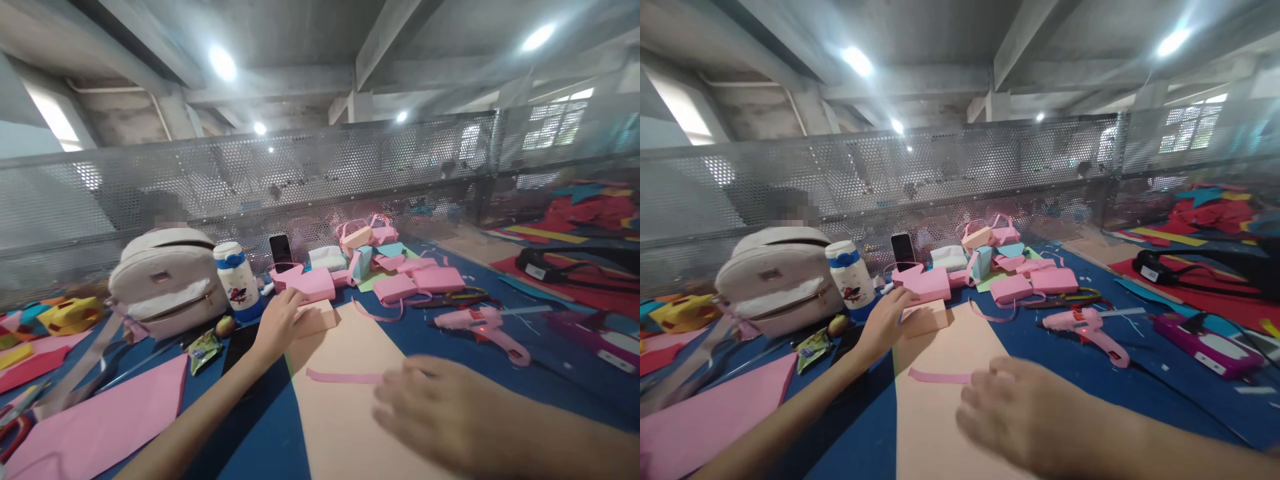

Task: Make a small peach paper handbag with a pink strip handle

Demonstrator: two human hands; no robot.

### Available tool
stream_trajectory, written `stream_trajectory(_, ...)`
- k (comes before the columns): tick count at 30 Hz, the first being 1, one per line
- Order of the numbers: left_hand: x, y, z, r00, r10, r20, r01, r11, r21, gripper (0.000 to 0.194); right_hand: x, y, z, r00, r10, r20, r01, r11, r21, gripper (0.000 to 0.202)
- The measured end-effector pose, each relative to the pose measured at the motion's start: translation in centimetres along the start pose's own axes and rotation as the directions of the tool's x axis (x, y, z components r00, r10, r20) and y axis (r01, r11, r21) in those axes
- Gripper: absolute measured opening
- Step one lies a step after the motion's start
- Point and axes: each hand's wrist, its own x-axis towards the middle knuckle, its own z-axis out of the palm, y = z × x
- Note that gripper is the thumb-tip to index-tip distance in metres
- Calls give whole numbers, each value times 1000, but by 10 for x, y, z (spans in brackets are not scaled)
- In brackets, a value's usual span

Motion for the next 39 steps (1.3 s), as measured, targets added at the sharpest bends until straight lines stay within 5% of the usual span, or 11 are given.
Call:
stream_trajectory(5,-5,1,8,983,9,185,4,998,-67,34,18,31,15,965,221,143,-226,974,18,42)
stream_trajectory(8,1,-7,13,968,-54,243,90,986,-142,37,28,43,26,929,352,113,-366,921,133,38)
stream_trajectory(12,10,-11,11,944,-151,293,244,919,-310,32,37,46,28,863,453,225,-505,792,344,32)
stream_trajectory(16,12,-8,3,880,-276,386,454,727,-516,34,40,45,23,865,432,255,-501,771,394,11)
stream_trajectory(23,-12,13,-6,642,-290,710,766,219,-604,58,43,44,8,877,457,148,-469,746,472,12)
stream_trajectory(28,-25,29,-1,558,-229,797,828,90,-554,56,51,49,3,896,444,-35,-376,797,472,15)
stream_trajectory(31,-27,34,-2,585,-231,777,810,134,-570,59,53,53,7,897,438,-53,-370,812,451,14)
stream_trajectory(39,-36,41,-11,797,-253,548,596,475,-648,56,50,54,17,896,439,-66,-378,833,404,11)
